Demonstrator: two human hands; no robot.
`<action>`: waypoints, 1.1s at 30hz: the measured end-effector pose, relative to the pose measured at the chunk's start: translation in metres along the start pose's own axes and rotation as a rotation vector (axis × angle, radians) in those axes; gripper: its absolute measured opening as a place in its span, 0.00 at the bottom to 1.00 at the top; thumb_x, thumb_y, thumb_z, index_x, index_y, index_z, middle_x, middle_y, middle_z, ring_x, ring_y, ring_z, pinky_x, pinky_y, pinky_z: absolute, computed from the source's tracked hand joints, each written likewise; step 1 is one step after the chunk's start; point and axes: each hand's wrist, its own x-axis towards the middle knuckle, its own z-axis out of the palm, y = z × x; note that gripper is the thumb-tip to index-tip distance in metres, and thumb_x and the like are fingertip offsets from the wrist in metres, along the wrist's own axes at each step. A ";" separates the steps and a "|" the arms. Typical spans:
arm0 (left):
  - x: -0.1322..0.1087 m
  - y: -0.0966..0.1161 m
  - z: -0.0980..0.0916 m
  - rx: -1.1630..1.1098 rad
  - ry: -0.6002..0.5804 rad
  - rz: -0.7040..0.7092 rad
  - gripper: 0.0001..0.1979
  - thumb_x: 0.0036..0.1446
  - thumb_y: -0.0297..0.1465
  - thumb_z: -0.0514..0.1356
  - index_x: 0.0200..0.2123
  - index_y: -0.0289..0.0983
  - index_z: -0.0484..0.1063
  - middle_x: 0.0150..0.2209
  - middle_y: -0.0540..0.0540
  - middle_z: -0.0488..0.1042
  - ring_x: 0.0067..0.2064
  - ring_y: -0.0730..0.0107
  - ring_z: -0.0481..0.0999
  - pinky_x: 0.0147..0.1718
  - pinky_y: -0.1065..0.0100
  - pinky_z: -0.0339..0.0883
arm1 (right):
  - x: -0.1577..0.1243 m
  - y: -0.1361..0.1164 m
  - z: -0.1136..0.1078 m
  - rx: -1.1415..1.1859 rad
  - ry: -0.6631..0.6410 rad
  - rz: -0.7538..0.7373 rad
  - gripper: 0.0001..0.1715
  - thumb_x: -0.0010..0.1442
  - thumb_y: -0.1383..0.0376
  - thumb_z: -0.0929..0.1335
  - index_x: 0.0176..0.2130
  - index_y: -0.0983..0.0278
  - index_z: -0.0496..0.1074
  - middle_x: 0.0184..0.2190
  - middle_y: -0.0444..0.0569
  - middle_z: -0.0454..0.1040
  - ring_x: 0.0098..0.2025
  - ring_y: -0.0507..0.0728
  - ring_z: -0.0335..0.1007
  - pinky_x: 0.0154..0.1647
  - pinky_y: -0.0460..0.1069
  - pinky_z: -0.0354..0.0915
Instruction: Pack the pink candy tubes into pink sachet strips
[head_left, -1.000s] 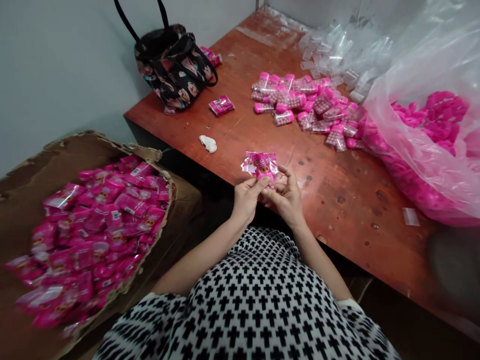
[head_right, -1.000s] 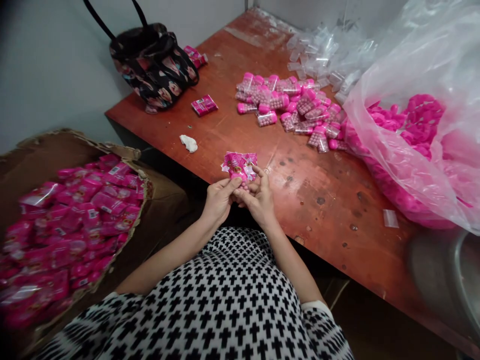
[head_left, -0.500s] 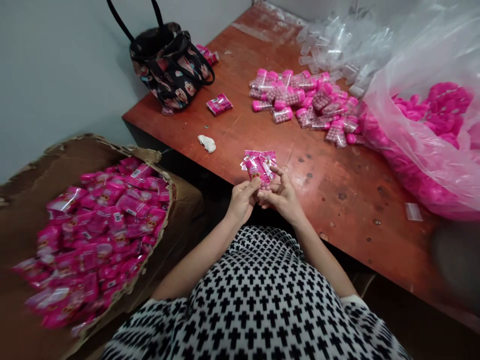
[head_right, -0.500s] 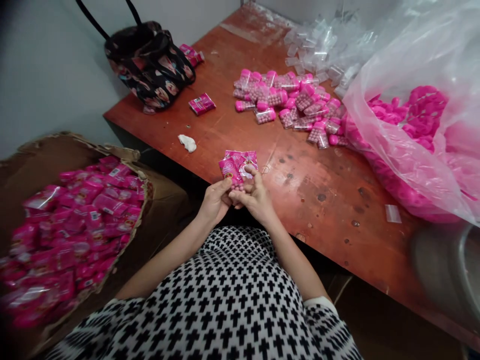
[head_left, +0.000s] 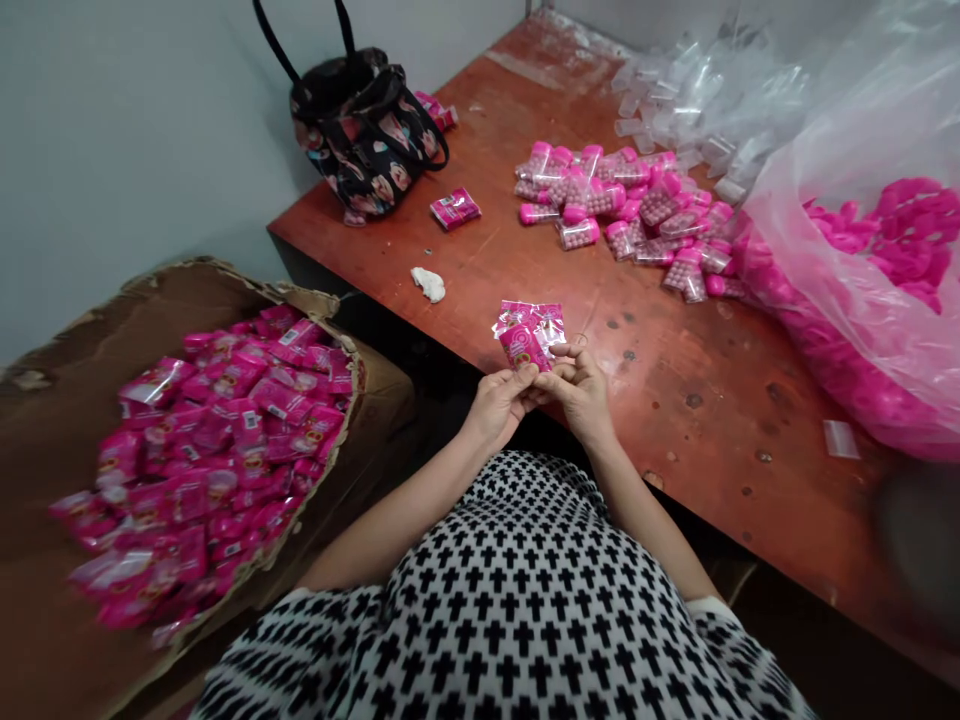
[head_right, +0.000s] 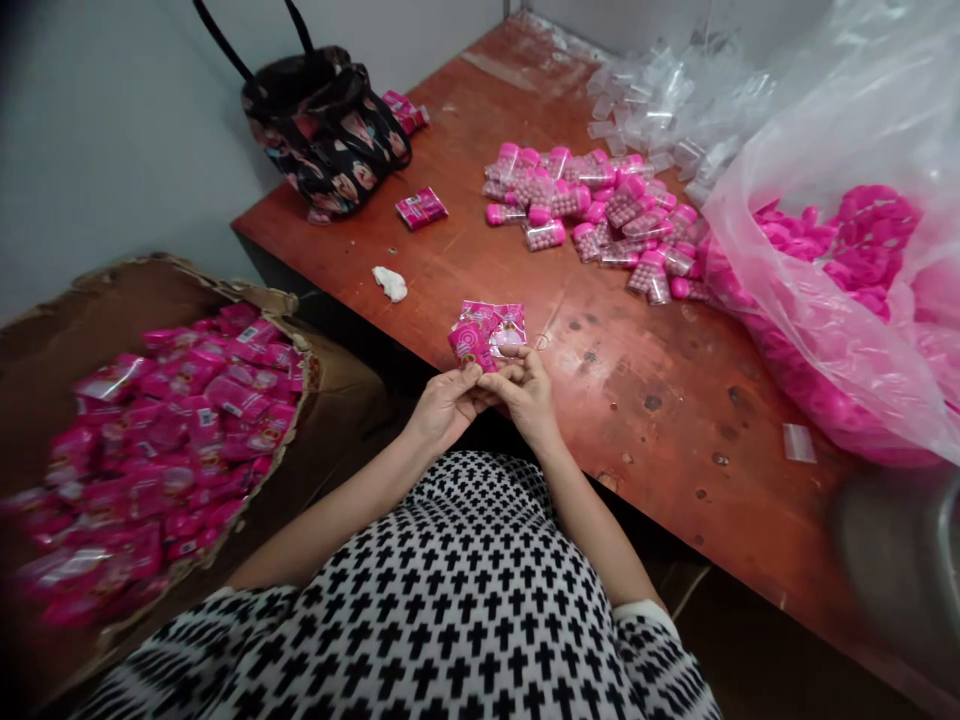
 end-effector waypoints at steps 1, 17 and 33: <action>-0.005 0.001 0.000 0.007 -0.008 0.004 0.16 0.39 0.36 0.71 0.23 0.30 0.73 0.24 0.45 0.76 0.28 0.72 0.75 0.35 0.67 0.70 | 0.002 -0.001 0.003 -0.021 -0.027 0.004 0.26 0.42 0.61 0.76 0.39 0.61 0.64 0.18 0.34 0.71 0.18 0.48 0.68 0.23 0.44 0.68; -0.086 0.167 -0.177 2.131 0.485 0.483 0.19 0.61 0.42 0.50 0.43 0.38 0.75 0.46 0.41 0.75 0.56 0.55 0.66 0.56 0.50 0.56 | 0.013 0.021 0.026 -0.350 -0.131 -0.005 0.20 0.48 0.56 0.74 0.38 0.65 0.72 0.24 0.45 0.75 0.21 0.51 0.71 0.21 0.45 0.67; -0.201 0.207 -0.357 1.901 0.979 -0.225 0.34 0.53 0.52 0.54 0.58 0.41 0.63 0.61 0.37 0.59 0.60 0.41 0.58 0.55 0.32 0.41 | 0.009 0.033 0.063 -0.444 -0.125 0.018 0.20 0.48 0.57 0.75 0.37 0.66 0.72 0.24 0.45 0.75 0.22 0.50 0.71 0.22 0.44 0.68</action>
